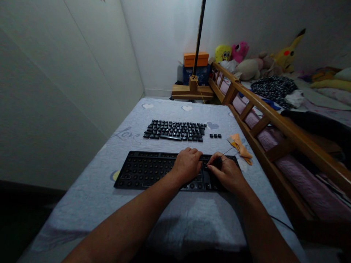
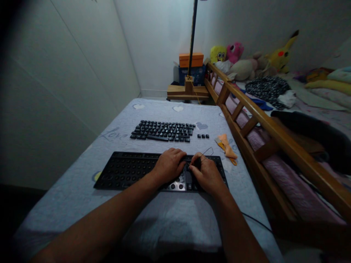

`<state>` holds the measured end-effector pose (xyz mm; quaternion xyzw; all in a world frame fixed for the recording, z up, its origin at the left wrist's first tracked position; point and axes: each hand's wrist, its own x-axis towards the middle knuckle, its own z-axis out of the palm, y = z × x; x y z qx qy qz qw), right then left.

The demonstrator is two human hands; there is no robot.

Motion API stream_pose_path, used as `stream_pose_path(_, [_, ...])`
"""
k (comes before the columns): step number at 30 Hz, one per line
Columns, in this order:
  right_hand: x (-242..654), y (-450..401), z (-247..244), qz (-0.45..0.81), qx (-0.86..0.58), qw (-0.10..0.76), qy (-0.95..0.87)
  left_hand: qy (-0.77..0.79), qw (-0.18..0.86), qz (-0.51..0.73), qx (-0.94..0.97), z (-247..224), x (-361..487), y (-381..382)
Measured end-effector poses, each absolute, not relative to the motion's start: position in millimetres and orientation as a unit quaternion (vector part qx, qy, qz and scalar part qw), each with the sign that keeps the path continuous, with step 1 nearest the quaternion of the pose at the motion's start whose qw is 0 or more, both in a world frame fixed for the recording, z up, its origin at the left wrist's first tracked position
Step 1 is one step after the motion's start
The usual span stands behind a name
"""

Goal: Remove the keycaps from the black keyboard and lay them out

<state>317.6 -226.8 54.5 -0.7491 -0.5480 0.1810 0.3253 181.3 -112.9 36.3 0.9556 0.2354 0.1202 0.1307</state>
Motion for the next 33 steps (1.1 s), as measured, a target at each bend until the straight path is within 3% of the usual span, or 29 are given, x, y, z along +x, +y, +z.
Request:
stream_pose_path(20, [305.2,-235.1,39.4,0.074,-0.724,0.314,-0.609,0.235,0.134,0.120,0.955,35.7,181.7,-112.3])
stream_pose_path(33, [315.4,-228.4,51.7,0.153,-0.764,0.325,-0.536,0.234,0.123,0.126,0.956,35.1,181.9,-112.5])
